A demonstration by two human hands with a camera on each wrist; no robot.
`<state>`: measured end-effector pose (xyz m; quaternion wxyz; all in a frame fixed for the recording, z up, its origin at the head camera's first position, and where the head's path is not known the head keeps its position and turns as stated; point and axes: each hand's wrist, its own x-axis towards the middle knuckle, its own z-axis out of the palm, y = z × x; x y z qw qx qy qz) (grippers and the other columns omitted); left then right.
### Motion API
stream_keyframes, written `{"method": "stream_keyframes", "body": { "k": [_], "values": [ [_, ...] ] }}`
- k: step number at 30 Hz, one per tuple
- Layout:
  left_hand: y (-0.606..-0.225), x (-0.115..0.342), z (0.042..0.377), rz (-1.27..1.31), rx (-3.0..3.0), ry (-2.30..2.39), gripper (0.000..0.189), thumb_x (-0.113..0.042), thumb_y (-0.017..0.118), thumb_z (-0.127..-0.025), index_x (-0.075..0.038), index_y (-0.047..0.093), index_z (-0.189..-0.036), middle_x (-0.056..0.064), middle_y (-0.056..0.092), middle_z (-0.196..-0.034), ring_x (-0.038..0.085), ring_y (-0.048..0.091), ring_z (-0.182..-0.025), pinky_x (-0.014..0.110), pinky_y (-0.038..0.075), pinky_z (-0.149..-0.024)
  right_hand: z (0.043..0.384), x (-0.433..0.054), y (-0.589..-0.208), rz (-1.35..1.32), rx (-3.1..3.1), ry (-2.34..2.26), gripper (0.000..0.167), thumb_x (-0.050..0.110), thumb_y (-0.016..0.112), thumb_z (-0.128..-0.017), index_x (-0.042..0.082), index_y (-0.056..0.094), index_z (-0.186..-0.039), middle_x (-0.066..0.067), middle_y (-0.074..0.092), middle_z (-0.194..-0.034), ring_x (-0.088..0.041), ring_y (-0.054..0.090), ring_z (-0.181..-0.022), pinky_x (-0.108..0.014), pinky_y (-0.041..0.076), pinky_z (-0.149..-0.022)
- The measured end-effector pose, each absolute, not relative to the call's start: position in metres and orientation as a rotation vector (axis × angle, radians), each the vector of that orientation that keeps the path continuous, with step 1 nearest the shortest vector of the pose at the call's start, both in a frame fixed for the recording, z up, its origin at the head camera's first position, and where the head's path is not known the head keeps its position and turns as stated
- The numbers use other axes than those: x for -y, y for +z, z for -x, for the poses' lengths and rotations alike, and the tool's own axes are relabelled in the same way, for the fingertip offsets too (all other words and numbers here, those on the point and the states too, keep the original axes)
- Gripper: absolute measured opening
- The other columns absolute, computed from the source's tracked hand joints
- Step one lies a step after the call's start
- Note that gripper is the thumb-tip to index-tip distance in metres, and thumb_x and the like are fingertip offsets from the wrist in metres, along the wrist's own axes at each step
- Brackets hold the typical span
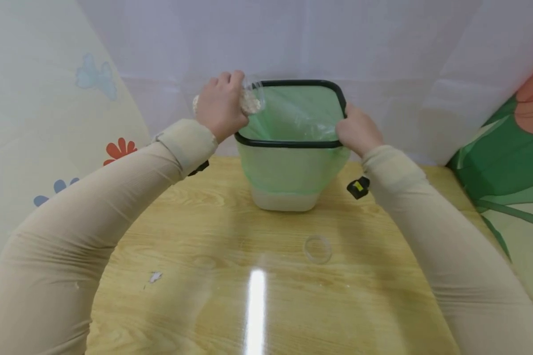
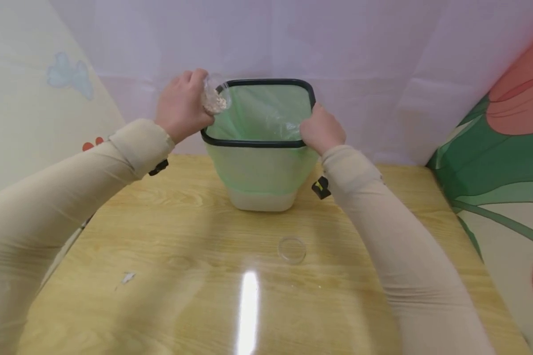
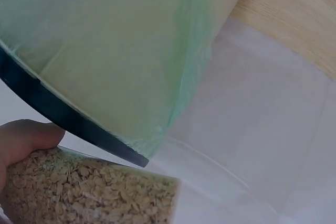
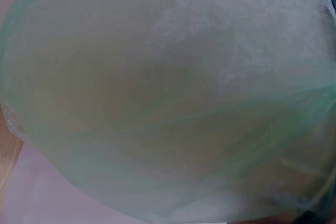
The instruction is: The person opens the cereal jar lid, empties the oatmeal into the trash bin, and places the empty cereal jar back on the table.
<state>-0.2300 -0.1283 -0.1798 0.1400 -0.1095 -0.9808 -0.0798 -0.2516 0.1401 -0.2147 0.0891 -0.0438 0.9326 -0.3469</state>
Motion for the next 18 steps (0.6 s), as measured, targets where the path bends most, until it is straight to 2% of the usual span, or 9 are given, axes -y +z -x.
{"method": "stream_keyframes", "body": {
  "k": [3, 5, 7, 10, 13, 14, 18],
  "values": [
    [-0.1798, 0.1265, 0.2303, 0.33, 2.827, -0.181, 0.064, -0.003, 0.06, -0.079, 0.002, 0.036, -0.137, 0.021, 0.051, -0.125, 0.036, 0.05, -0.111, 0.043, 0.041, -0.101, 0.2495, -0.1422, -0.2142, 0.133, -2.779, -1.024, 0.067, 0.008, 0.021, -0.094, 0.01, -0.007, -0.154, -0.014, 0.001, -0.161, -0.036, 0.005, -0.146, -0.054, 0.017, -0.115],
    [-0.1807, 0.126, 0.2305, 0.332, 2.826, -0.158, 0.062, -0.003, 0.06, -0.079, 0.002, 0.037, -0.137, 0.021, 0.052, -0.123, 0.036, 0.05, -0.11, 0.043, 0.041, -0.1, 0.2483, -0.1431, -0.2142, 0.138, -2.776, -1.011, 0.066, 0.008, 0.02, -0.094, 0.008, -0.008, -0.153, -0.015, -0.001, -0.161, -0.036, 0.004, -0.146, -0.052, 0.022, -0.111],
    [-0.1817, 0.1259, 0.2306, 0.334, 2.822, -0.129, 0.062, -0.003, 0.06, -0.079, 0.002, 0.037, -0.136, 0.021, 0.052, -0.122, 0.035, 0.05, -0.109, 0.044, 0.041, -0.1, 0.2477, -0.1433, -0.2141, 0.141, -2.775, -1.001, 0.066, 0.008, 0.02, -0.094, 0.007, -0.009, -0.153, -0.015, -0.003, -0.161, -0.035, 0.003, -0.146, -0.052, 0.018, -0.114],
    [-0.1831, 0.1262, 0.2308, 0.344, 2.806, -0.085, 0.06, -0.002, 0.06, -0.08, 0.003, 0.037, -0.135, 0.021, 0.052, -0.122, 0.036, 0.05, -0.109, 0.044, 0.041, -0.1, 0.2478, -0.1432, -0.2144, 0.145, -2.775, -0.99, 0.066, 0.007, 0.02, -0.094, 0.006, -0.009, -0.152, -0.014, -0.006, -0.16, -0.035, 0.001, -0.146, -0.051, 0.023, -0.109],
    [-0.1839, 0.1262, 0.2308, 0.353, 2.79, -0.045, 0.059, -0.001, 0.058, -0.08, 0.004, 0.038, -0.135, 0.022, 0.052, -0.122, 0.036, 0.051, -0.109, 0.045, 0.041, -0.101, 0.2482, -0.1431, -0.215, 0.146, -2.776, -0.991, 0.066, 0.007, 0.021, -0.094, 0.005, -0.009, -0.152, -0.014, -0.007, -0.16, -0.035, 0.001, -0.146, -0.051, 0.02, -0.112],
    [-0.1842, 0.1262, 0.2309, 0.355, 2.784, -0.037, 0.059, -0.001, 0.058, -0.079, 0.004, 0.039, -0.135, 0.022, 0.052, -0.122, 0.037, 0.051, -0.109, 0.045, 0.041, -0.101, 0.2482, -0.143, -0.2153, 0.148, -2.778, -0.991, 0.066, 0.007, 0.021, -0.093, 0.005, -0.009, -0.152, -0.014, -0.006, -0.16, -0.035, 0.003, -0.146, -0.051, 0.023, -0.109],
    [-0.1851, 0.1263, 0.2316, 0.353, 2.77, -0.022, 0.056, 0.0, 0.057, -0.079, 0.004, 0.041, -0.132, 0.022, 0.053, -0.12, 0.036, 0.052, -0.107, 0.045, 0.041, -0.1, 0.2482, -0.1427, -0.2162, 0.151, -2.783, -0.993, 0.067, 0.007, 0.022, -0.093, 0.005, -0.008, -0.153, -0.016, -0.002, -0.16, -0.037, 0.003, -0.145, -0.054, 0.014, -0.116]
  ]
}}
